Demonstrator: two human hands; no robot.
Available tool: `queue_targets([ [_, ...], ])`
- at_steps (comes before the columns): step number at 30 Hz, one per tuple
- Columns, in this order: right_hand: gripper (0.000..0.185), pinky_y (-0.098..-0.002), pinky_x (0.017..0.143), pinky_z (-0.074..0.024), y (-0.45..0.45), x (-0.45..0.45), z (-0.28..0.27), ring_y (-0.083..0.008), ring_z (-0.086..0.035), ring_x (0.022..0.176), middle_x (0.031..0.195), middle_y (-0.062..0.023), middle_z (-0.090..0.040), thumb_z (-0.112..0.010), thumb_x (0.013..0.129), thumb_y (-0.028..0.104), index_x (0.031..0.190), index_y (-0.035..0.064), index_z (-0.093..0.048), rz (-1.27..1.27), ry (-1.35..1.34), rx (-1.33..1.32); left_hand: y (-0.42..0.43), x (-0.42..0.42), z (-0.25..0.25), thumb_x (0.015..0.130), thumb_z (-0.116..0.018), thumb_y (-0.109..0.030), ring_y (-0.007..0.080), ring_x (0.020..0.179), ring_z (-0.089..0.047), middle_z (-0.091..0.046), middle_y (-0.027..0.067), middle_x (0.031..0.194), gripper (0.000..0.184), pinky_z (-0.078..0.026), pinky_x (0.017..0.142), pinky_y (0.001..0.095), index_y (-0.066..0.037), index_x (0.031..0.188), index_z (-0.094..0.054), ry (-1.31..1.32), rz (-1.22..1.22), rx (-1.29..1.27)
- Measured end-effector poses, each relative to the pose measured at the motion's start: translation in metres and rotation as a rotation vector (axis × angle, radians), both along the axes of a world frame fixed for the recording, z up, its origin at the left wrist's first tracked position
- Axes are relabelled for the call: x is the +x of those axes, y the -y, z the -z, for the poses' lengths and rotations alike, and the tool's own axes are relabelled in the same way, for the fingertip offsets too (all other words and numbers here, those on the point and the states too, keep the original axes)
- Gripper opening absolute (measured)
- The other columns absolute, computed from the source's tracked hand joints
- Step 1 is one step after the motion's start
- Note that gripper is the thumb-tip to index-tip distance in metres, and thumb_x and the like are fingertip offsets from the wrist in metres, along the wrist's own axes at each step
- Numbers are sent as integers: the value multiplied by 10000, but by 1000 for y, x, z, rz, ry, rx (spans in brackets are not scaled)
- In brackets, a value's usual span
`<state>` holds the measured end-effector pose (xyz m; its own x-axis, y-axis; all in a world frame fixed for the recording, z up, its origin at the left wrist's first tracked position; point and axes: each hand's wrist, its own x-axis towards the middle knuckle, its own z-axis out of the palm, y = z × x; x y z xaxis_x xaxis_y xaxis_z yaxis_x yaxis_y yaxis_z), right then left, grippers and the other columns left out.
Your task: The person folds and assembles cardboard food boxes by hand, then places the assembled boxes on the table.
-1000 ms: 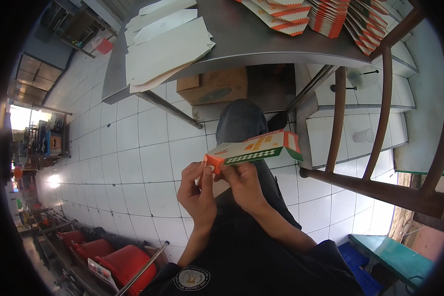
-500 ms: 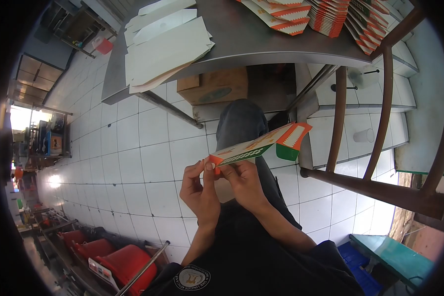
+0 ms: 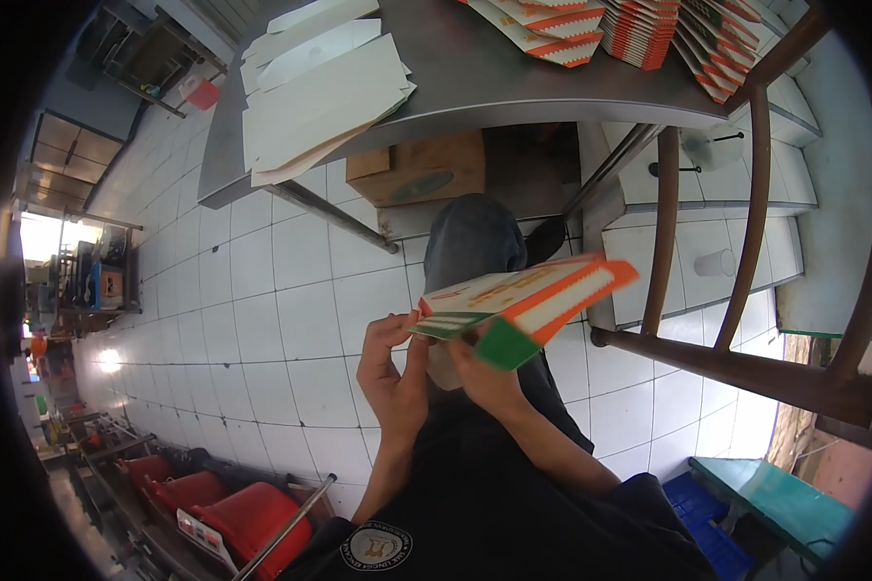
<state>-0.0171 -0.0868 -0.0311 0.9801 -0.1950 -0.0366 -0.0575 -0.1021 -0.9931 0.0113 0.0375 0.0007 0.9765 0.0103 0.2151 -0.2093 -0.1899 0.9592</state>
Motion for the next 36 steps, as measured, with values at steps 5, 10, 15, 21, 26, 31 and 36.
queue_targets([
  [5, 237, -385, 870, -534, 1, -4, 7, -240, -694, 1006, 1125, -123, -713, -683, 956, 90, 1174, -3, -692, 58, 103, -218, -5, -3, 6, 921, -687, 38, 189, 1011, -683, -719, 87, 1009, 200, -330, 1198, 496, 10, 1119, -690, -50, 15, -75],
  [10, 231, -417, 961, -501, -3, -7, -3, -272, -670, 1081, 1170, -129, -704, -705, 946, 127, 1163, 47, -720, 54, -143, -26, 1, -5, 10, 909, -706, 47, 180, 1005, -690, -718, 88, 988, 194, -289, 1222, 520, 3, 1084, -635, -135, -88, -252],
  [15, 180, -375, 867, -533, -2, -13, 6, -263, -702, 953, 1039, -89, -737, -658, 957, 95, 1118, 61, -734, 6, 205, -749, 4, -4, 8, 882, -756, 6, 205, 973, -717, -731, 71, 957, 198, -296, 1196, 568, -47, 1006, -611, 36, -162, -69],
  [21, 173, -366, 804, -545, -8, -11, -2, -238, -712, 875, 965, -62, -750, -636, 927, 21, 1039, 70, -759, 84, 103, -504, -5, -5, 4, 823, -808, -18, 224, 949, -727, -743, 55, 990, 304, -318, 1152, 566, -74, 1043, -605, 243, -89, 264],
  [26, 134, -357, 788, -544, -14, -12, 2, -226, -715, 869, 954, -71, -751, -654, 929, 27, 1005, 64, -758, 179, 28, -182, -7, -5, -1, 816, -807, -11, 211, 953, -725, -745, 40, 1007, 319, -316, 1148, 570, -73, 1068, -621, 218, -59, 298],
  [31, 171, -393, 799, -541, -7, -14, -5, -263, -705, 903, 994, -108, -724, -653, 921, 17, 1069, 35, -737, 81, 201, -611, -8, -2, -10, 838, -787, -14, 200, 899, -743, -762, 68, 933, 302, -295, 1180, 543, -62, 1066, -595, 192, -36, 343],
  [36, 250, -439, 883, -509, -2, -20, 12, -297, -670, 1006, 1113, -106, -679, -633, 893, 19, 1129, 47, -710, 17, 310, -644, -13, -2, -19, 821, -805, -24, 184, 907, -703, -708, 19, 955, 311, -348, 1127, 538, -75, 1065, -618, 134, 7, 366],
])
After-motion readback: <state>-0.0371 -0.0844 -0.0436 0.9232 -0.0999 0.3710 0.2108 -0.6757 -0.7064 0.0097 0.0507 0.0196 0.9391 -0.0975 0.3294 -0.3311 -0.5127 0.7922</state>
